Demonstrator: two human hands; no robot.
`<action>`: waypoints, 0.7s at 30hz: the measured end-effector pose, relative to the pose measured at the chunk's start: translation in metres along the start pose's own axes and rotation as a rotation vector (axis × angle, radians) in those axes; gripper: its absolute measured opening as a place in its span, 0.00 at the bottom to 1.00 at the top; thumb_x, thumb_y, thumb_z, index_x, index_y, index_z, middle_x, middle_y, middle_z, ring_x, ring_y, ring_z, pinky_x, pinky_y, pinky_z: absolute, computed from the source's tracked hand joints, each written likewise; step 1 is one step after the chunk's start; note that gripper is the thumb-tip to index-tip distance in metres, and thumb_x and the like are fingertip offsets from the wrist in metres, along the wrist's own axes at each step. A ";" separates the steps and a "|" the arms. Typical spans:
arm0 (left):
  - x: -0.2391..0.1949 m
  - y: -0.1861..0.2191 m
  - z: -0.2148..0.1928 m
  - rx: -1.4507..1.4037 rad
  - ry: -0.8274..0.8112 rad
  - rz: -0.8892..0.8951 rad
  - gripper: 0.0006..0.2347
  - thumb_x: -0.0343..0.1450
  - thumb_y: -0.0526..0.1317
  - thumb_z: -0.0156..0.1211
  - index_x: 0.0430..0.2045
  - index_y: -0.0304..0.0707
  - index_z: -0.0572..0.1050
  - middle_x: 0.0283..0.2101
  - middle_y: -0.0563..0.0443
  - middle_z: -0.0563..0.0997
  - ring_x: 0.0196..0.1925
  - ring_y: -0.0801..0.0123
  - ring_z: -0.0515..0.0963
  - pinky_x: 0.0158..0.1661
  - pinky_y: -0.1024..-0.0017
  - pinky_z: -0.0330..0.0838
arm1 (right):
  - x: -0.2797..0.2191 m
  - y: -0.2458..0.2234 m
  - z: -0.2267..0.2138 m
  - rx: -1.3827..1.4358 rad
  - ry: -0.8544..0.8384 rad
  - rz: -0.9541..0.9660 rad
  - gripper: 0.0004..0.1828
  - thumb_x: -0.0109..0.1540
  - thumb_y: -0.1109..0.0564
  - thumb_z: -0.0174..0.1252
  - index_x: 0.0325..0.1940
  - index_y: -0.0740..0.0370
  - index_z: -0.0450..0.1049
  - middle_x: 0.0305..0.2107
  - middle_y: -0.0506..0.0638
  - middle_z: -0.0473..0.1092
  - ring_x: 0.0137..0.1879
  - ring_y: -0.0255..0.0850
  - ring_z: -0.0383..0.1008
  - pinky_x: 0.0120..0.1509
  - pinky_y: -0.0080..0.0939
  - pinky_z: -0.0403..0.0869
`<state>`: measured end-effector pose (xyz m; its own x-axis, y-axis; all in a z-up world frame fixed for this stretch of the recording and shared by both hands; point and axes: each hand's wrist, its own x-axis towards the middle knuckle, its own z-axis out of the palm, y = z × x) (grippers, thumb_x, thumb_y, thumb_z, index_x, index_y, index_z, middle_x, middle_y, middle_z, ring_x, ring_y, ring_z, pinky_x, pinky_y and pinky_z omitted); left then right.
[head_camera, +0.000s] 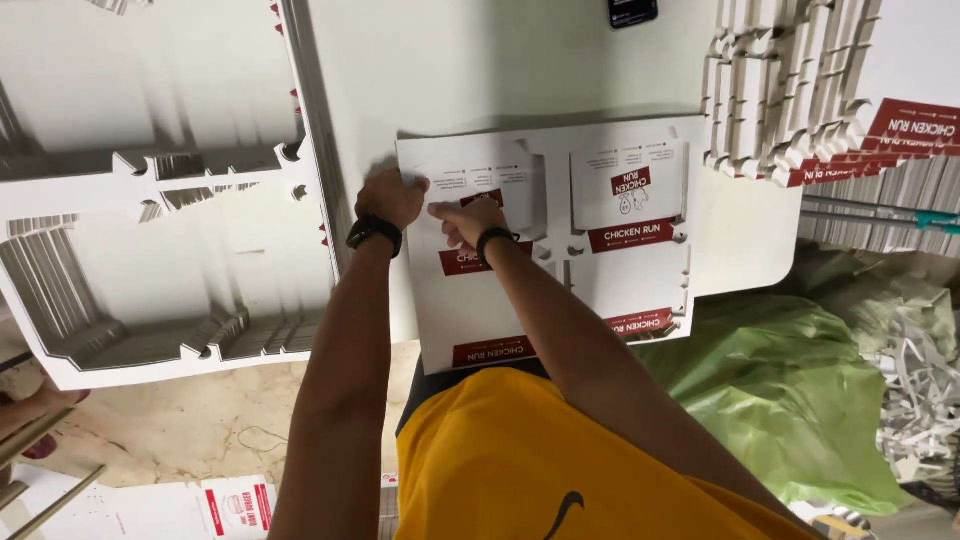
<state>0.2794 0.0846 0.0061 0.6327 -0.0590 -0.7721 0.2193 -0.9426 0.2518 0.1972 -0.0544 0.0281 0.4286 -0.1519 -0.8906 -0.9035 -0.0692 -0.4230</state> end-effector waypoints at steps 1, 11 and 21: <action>0.001 -0.003 0.001 -0.015 0.015 0.037 0.24 0.71 0.60 0.50 0.53 0.47 0.78 0.47 0.44 0.83 0.53 0.49 0.82 0.51 0.54 0.77 | 0.003 0.000 -0.001 -0.020 0.004 0.021 0.27 0.55 0.35 0.68 0.35 0.63 0.81 0.23 0.54 0.78 0.26 0.41 0.79 0.33 0.39 0.82; -0.061 0.017 0.018 0.027 0.349 0.170 0.18 0.72 0.51 0.52 0.30 0.35 0.82 0.30 0.36 0.84 0.37 0.42 0.86 0.42 0.54 0.80 | 0.031 0.013 -0.004 -0.084 -0.046 0.063 0.21 0.54 0.38 0.67 0.33 0.59 0.83 0.26 0.53 0.81 0.25 0.43 0.81 0.33 0.40 0.83; -0.074 0.028 0.052 0.337 1.091 0.511 0.11 0.62 0.41 0.57 0.06 0.49 0.68 0.08 0.49 0.68 0.09 0.56 0.71 0.13 0.60 0.60 | 0.157 0.071 0.016 -1.000 0.015 -0.267 0.16 0.61 0.47 0.63 0.31 0.63 0.83 0.25 0.56 0.79 0.29 0.48 0.82 0.33 0.44 0.84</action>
<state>0.2001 0.0453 0.0401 0.9095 -0.2914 0.2964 -0.3313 -0.9389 0.0936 0.2002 -0.0677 -0.1444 0.6217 -0.0228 -0.7829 -0.3711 -0.8889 -0.2688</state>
